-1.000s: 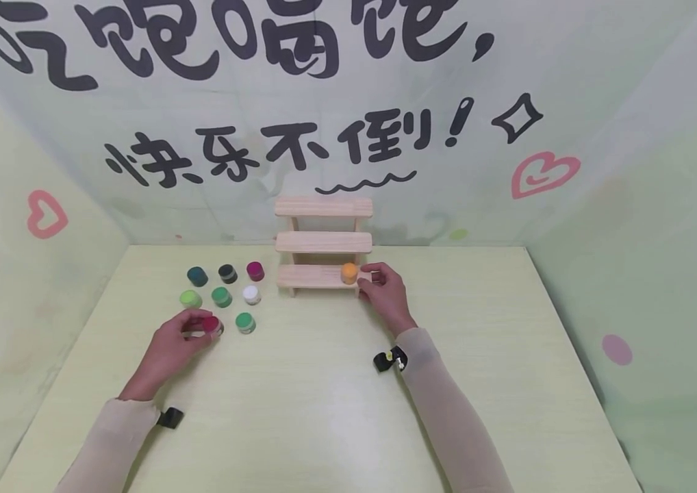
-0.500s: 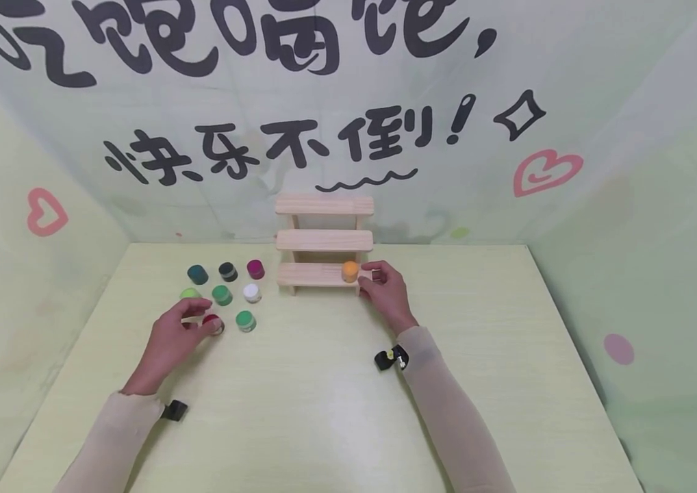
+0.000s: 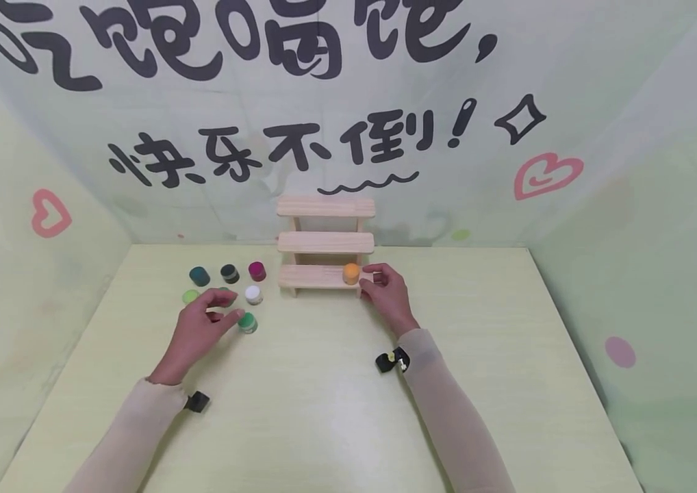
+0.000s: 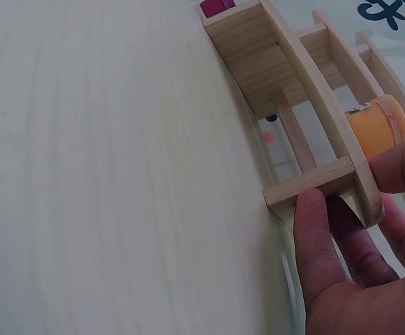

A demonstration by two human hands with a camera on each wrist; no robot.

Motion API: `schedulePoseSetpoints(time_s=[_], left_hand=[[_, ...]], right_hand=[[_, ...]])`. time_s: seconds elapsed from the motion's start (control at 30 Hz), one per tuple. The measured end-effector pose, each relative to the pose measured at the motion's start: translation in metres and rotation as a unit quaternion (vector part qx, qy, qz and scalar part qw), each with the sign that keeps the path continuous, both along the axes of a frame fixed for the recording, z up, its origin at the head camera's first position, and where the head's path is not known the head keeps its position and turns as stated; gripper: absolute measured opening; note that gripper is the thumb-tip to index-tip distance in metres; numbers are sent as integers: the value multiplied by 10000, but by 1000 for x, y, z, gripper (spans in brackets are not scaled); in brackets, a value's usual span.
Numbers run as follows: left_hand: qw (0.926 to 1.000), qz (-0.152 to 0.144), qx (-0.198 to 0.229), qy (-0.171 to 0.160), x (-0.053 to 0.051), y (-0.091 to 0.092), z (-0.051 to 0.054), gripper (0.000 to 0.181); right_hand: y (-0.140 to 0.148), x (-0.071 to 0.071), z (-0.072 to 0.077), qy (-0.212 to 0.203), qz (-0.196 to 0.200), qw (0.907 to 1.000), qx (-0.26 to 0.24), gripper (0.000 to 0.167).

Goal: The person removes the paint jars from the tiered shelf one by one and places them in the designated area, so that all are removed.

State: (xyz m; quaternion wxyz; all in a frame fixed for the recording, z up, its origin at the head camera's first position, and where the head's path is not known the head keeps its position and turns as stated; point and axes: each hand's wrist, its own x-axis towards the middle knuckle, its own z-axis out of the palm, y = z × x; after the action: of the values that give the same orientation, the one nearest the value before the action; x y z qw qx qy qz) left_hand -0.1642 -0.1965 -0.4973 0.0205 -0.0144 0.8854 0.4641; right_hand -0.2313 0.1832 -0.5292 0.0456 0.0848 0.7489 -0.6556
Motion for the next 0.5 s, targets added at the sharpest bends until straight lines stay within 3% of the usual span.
schedulePoseSetpoints(time_s=[0.5], left_hand=[[9978, -434, 454, 228, -18, 39, 0, 40]], right_hand=[[0, 1, -1, 8, 24, 10000, -2, 32]])
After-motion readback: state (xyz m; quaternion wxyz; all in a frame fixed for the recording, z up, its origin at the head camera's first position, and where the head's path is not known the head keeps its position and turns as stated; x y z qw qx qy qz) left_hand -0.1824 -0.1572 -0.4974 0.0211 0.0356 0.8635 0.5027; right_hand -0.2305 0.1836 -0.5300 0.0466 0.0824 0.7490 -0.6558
